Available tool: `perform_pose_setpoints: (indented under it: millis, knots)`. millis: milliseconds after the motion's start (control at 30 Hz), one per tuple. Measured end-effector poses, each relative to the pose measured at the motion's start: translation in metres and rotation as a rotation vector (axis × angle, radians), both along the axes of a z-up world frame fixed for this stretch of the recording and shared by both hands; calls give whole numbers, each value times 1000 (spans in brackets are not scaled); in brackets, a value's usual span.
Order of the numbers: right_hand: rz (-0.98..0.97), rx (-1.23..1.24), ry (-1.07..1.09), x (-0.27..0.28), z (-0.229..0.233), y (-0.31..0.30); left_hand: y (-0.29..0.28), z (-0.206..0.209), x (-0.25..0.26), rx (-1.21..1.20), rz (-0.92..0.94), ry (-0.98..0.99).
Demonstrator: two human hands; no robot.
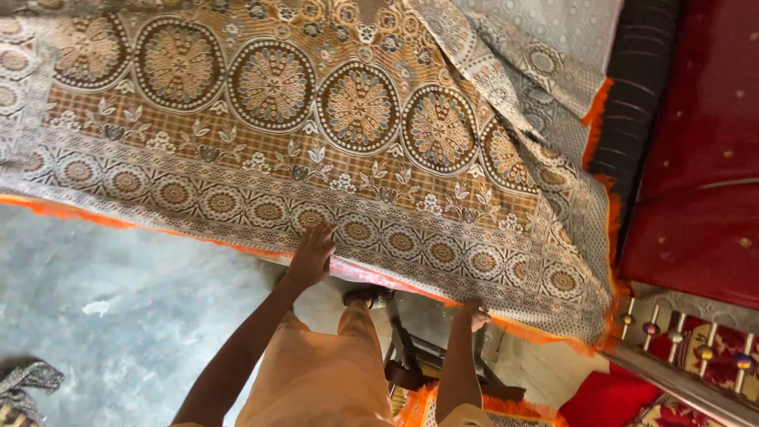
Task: Folding a large patterned fabric on a bed.
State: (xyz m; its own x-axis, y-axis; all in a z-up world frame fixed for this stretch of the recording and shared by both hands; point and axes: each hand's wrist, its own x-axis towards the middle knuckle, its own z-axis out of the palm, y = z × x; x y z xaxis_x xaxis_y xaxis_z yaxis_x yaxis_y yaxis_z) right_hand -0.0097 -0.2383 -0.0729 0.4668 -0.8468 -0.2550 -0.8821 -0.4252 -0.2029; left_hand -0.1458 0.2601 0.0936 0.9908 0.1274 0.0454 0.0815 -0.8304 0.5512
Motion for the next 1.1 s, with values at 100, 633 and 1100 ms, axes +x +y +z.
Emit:
perform_pose_setpoints:
  millis: [100, 633, 1100]
  knots:
    - [-164, 215, -163, 2, 27, 26, 5, 17, 3, -13, -3, 5]
    - [-290, 1504, -568, 70, 76, 79, 14, 55, 21, -30, -19, -39]
    - [-396, 1528, -576, 110, 89, 46, -5, 61, 38, 36, 74, -55]
